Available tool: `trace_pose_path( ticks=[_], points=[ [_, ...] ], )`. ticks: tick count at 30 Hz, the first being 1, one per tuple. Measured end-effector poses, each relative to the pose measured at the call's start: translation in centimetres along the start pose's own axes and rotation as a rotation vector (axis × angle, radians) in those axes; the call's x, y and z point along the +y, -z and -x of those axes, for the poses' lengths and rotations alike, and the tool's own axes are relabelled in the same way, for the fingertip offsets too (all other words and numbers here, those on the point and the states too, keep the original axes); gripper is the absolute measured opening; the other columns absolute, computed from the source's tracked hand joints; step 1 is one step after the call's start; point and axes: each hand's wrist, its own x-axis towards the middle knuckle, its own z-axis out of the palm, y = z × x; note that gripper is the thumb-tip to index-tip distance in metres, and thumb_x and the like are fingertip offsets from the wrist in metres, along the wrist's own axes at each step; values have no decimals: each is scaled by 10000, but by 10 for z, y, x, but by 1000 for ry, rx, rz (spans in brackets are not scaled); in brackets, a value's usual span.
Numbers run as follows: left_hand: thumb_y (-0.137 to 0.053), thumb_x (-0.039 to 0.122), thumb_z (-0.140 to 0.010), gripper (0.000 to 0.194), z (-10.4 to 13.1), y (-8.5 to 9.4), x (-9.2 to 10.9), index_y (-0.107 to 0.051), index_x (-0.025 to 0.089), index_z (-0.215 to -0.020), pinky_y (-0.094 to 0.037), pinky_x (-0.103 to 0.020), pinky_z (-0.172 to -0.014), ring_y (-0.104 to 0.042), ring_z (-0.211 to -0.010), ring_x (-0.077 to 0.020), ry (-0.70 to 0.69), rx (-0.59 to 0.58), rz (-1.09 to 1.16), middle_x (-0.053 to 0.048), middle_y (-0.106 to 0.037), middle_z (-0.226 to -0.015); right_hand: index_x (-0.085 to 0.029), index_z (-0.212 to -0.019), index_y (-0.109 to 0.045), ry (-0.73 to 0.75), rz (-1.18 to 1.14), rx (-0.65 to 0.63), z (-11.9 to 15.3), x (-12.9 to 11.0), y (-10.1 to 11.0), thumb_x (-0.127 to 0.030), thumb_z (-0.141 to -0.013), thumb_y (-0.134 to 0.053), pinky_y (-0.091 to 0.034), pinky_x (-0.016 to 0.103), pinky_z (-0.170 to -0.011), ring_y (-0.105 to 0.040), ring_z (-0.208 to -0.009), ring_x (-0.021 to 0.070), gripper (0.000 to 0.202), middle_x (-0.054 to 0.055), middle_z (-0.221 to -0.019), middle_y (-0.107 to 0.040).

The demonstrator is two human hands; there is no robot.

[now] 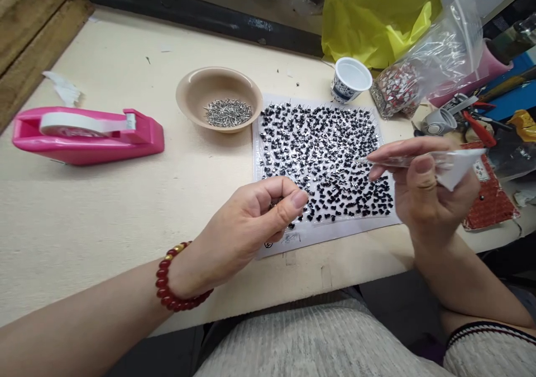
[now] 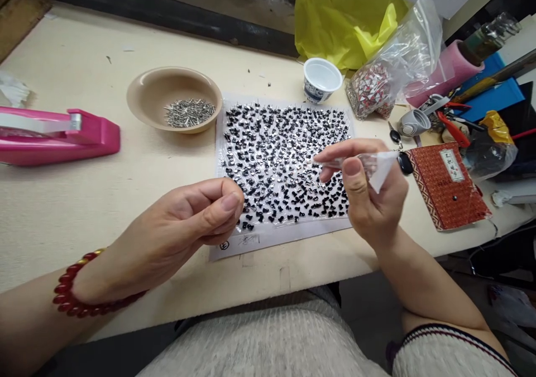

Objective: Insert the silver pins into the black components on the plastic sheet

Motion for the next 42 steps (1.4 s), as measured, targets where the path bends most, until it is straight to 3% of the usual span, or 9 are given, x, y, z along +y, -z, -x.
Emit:
trace_pose_path(
  ticks=[4, 8, 13, 20, 25, 28, 32, 36, 42],
  points=[
    [-545, 438, -906, 335, -1, 1, -2, -463, 176, -715, -264, -197, -468, -287, -515, -63, 8, 5, 29, 64, -363, -608, -290, -1086, -603, 165, 304, -118, -47, 2, 27, -252, -895, -561, -518, 351, -633, -643, -741, 167, 199, 59, -992, -653],
    [-443, 489, -937, 458, -1, 1, -2, -420, 167, -612, -257, -216, -460, -288, -495, -70, -29, -29, -19, 53, -355, -559, -173, -1006, -645, 310, 882, -238, -121, 48, 44, -178, -882, -548, -434, 322, -633, -597, -784, 165, 158, 102, -939, -645],
    [-427, 430, -960, 436, -2, 1, -1, -401, 169, -612, -266, -217, -463, -292, -502, -70, -43, -8, -15, 52, -355, -580, -228, -659, -598, 285, 884, -289, -188, 110, 32, -171, -783, -709, -456, 260, -629, -545, -707, 112, 176, 5, -680, -591],
    [-523, 414, -922, 306, -1, 0, -3, -455, 175, -744, -269, -210, -478, -282, -520, -66, 16, -32, 38, 69, -352, -615, -137, -520, -504, 254, 830, -448, -207, 140, 14, -84, -763, -670, -287, 134, -531, -495, -655, -27, 299, -82, -533, -480],
    [-614, 421, -864, 311, -2, 0, -5, -495, 159, -747, -262, -202, -468, -303, -517, -61, 46, -29, 85, 69, -401, -593, -133, -656, -614, 278, 802, -416, -176, 97, 16, 9, -741, -665, -297, 175, -527, -496, -646, 6, 173, -50, -668, -610],
    [-675, 405, -821, 325, -3, 0, -6, -497, 154, -718, -255, -185, -453, -339, -508, -54, 47, 9, 169, 62, -453, -575, -179, -794, -663, 391, 660, -476, -119, 41, 5, -113, -787, -671, -387, 201, -536, -515, -623, 51, 67, 6, -761, -658],
    [-722, 385, -783, 318, -3, -1, -8, -520, 149, -718, -277, -176, -457, -372, -497, -52, 67, 52, 199, 62, -481, -547, -190, -887, -604, 206, 190, -686, -31, -13, -18, -208, -847, -632, -505, 242, -607, -570, -684, 97, 51, 14, -772, -637],
    [-746, 369, -757, 308, -2, -4, -11, -532, 150, -726, -263, -175, -456, -365, -486, -49, 98, 3, 218, 61, -499, -564, -176, -917, -582, 99, -44, -582, 11, -21, -31, -156, -853, -604, -509, 259, -634, -576, -708, 109, 71, 26, -780, -624],
    [-760, 321, -741, 294, 0, -8, -12, -527, 148, -699, -250, -169, -454, -349, -484, -47, 118, -41, 212, 76, -471, -542, -174, -884, -597, 62, -93, -544, 13, -17, -31, -115, -834, -605, -497, 265, -629, -566, -695, 108, 78, 28, -765, -626]
  ],
)
